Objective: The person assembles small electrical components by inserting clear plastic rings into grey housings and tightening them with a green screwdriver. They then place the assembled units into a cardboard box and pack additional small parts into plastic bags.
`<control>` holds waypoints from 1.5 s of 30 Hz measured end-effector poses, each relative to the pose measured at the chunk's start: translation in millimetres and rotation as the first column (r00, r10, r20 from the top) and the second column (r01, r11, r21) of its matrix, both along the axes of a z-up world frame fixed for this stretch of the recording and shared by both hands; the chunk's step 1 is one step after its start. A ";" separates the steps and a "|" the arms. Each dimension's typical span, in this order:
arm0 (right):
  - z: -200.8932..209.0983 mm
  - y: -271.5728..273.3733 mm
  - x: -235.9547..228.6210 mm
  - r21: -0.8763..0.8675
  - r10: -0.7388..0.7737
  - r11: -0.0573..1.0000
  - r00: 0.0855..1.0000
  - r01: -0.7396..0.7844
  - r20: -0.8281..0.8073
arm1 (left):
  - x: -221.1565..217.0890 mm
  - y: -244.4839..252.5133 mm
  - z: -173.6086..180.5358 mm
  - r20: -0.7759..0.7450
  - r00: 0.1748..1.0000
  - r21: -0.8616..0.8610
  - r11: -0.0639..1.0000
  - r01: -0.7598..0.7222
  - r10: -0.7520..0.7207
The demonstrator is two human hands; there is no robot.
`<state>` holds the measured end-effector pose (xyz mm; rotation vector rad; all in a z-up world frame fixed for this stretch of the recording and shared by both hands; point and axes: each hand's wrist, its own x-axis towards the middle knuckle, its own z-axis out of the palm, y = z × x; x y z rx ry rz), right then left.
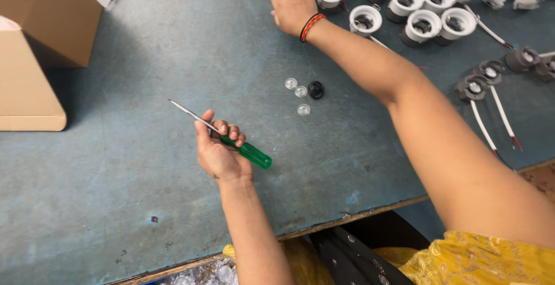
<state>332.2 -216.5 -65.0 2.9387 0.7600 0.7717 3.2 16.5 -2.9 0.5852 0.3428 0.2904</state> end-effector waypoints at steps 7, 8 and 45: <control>14.7 -61.0 -6.0 -0.006 0.212 0.977 0.977 -0.212 0.025 | -1.2 -6.4 2.3 -0.068 0.998 0.031 0.999 0.013 -0.011; 23.1 -60.2 -14.4 0.031 0.225 0.974 0.973 -0.227 0.048 | -0.1 -6.3 1.9 -0.046 0.999 0.021 1.000 0.023 -0.022; 16.2 -199.5 -422.9 0.519 -0.107 0.834 0.978 0.186 -0.179 | -1.3 -59.5 -3.7 -0.048 0.979 0.416 0.887 0.200 -0.199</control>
